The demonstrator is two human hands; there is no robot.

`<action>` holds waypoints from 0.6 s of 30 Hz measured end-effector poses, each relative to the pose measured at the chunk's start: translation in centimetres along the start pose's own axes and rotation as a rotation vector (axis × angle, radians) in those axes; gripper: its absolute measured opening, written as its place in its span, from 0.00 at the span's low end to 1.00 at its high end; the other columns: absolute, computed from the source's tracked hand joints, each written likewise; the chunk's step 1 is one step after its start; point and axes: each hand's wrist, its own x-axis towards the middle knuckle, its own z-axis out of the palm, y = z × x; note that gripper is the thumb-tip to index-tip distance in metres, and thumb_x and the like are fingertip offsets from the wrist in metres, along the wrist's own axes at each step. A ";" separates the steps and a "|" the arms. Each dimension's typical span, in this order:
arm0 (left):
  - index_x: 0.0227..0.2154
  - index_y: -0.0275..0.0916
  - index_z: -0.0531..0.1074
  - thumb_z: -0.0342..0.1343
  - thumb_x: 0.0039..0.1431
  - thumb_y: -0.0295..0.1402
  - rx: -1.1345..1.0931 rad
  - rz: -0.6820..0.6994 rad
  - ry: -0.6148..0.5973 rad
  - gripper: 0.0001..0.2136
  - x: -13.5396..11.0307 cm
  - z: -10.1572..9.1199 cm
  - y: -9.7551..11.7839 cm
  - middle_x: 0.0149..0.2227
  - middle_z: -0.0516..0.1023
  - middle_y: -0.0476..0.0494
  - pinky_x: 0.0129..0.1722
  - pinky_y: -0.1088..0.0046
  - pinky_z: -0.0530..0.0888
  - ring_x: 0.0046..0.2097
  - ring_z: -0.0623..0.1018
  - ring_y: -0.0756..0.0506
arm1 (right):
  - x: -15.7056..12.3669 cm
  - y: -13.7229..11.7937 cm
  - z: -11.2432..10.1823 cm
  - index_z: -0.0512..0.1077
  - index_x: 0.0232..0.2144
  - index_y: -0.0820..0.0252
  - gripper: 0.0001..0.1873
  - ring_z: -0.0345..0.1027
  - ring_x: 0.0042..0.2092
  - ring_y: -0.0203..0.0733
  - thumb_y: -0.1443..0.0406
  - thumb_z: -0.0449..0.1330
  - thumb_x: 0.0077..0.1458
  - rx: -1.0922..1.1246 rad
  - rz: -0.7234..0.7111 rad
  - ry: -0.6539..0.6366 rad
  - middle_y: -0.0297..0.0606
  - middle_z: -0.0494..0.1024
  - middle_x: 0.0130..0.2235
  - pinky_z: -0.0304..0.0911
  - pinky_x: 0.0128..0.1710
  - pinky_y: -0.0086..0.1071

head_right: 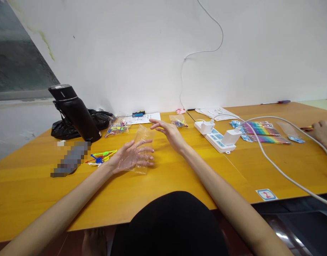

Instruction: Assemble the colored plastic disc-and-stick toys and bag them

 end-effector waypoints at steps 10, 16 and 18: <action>0.63 0.36 0.64 0.44 0.68 0.53 -0.011 -0.085 -0.099 0.30 -0.1 -0.6 -0.2 0.53 0.75 0.29 0.59 0.41 0.64 0.50 0.78 0.35 | -0.4 0.2 -0.1 0.83 0.38 0.56 0.19 0.70 0.54 0.45 0.53 0.56 0.65 -0.132 0.100 -0.243 0.42 0.79 0.53 0.61 0.56 0.40; 0.62 0.39 0.65 0.45 0.68 0.52 0.007 -0.089 -0.106 0.28 -0.2 -0.3 -0.2 0.55 0.75 0.29 0.56 0.41 0.67 0.46 0.80 0.36 | -0.7 0.6 0.5 0.83 0.40 0.60 0.20 0.69 0.42 0.40 0.53 0.56 0.64 -0.112 0.145 -0.300 0.43 0.81 0.44 0.63 0.49 0.38; 0.61 0.39 0.66 0.44 0.67 0.53 0.006 -0.097 -0.108 0.29 -0.2 -0.1 -0.2 0.55 0.74 0.29 0.56 0.42 0.67 0.46 0.80 0.36 | -0.8 0.6 0.6 0.83 0.39 0.61 0.21 0.69 0.40 0.39 0.53 0.57 0.64 -0.104 0.142 -0.297 0.43 0.81 0.41 0.64 0.47 0.37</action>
